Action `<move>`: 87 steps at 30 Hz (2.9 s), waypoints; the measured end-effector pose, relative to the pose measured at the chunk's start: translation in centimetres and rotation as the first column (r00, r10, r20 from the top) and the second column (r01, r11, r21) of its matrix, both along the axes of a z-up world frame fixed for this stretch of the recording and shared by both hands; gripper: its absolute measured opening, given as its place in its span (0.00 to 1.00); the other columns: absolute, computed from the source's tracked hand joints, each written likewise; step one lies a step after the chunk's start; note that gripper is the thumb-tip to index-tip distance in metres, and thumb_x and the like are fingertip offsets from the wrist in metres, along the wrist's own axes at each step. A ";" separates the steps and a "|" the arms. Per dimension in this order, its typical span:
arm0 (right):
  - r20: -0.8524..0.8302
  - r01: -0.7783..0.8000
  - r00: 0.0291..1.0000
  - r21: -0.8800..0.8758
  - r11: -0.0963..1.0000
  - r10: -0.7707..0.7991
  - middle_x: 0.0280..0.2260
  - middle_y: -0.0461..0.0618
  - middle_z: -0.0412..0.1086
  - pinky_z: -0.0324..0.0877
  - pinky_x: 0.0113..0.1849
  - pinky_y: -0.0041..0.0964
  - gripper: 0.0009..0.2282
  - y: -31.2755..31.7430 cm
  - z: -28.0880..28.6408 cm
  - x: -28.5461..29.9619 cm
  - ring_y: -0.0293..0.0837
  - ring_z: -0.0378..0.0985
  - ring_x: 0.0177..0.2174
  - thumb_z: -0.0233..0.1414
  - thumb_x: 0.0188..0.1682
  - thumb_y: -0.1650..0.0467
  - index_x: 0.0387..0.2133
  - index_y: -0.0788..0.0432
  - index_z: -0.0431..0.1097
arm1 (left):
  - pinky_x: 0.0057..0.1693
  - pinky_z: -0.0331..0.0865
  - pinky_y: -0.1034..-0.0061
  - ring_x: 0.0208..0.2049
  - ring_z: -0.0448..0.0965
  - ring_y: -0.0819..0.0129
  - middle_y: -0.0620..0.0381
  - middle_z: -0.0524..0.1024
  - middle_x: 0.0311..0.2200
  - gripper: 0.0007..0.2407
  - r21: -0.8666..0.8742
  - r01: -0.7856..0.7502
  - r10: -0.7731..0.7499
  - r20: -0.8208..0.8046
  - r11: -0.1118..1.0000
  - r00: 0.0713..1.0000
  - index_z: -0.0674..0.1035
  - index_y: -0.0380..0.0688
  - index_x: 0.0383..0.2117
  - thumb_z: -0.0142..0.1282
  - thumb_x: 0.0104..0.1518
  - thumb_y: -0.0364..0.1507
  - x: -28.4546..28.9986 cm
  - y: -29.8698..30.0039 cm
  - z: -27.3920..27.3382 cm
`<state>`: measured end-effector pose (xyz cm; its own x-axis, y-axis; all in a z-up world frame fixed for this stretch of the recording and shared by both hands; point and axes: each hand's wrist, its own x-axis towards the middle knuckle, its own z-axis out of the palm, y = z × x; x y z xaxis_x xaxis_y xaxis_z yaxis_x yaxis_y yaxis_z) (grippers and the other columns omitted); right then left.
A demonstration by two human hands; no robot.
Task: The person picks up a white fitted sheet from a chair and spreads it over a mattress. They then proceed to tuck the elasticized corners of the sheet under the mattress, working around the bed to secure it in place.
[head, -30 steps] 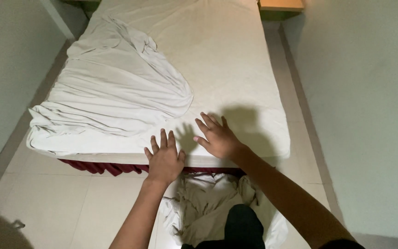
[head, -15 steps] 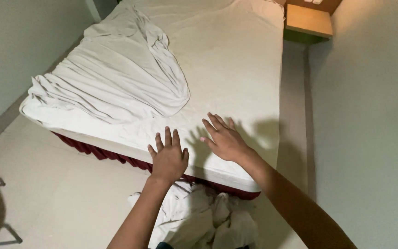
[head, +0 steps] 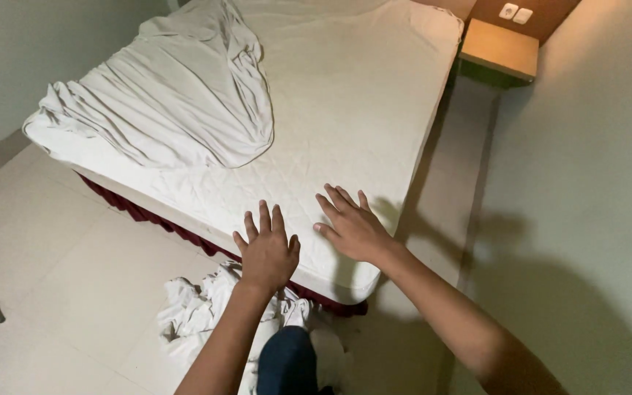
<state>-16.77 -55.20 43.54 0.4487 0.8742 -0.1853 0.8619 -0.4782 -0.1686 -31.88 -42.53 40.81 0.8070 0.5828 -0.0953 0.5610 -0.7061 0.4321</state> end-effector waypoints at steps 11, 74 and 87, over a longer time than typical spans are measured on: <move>-0.024 -0.050 0.998 -0.019 0.999 0.050 0.72 0.55 0.34 0.33 0.65 0.62 0.31 -3.0 -0.7 4.8 0.51 0.36 0.70 0.37 0.57 0.54 0.70 0.57 0.44 | 0.67 0.39 0.29 0.72 0.37 0.33 0.40 0.41 0.73 0.33 -0.026 -0.054 0.054 0.011 0.998 0.998 0.53 0.39 0.69 0.50 0.61 0.39 5.5 -4.0 -2.5; -0.003 -0.620 0.784 -0.064 0.782 0.621 0.72 0.54 0.38 0.36 0.66 0.60 0.30 9.6 -2.7 50.9 0.51 0.38 0.70 0.39 0.58 0.55 0.69 0.58 0.47 | 0.64 0.42 0.26 0.72 0.42 0.36 0.39 0.46 0.72 0.29 -0.073 -0.658 0.662 0.077 0.750 0.746 0.55 0.35 0.68 0.46 0.65 0.40 43.9 -3.2 -5.8; -0.046 -0.660 0.751 -0.076 0.747 0.659 0.72 0.55 0.38 0.36 0.65 0.60 0.30 18.5 -5.0 57.4 0.51 0.38 0.70 0.40 0.57 0.55 0.69 0.57 0.46 | 0.70 0.45 0.44 0.72 0.47 0.42 0.36 0.49 0.70 0.31 -0.122 -0.672 0.683 0.102 0.730 0.723 0.54 0.31 0.67 0.48 0.63 0.38 48.7 2.8 -9.7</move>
<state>40.61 -36.66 38.56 -0.2371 0.9327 -0.2718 0.9657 0.1957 -0.1708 16.79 -39.77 31.14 0.2069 0.9749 -0.0829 0.8121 -0.1238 0.5703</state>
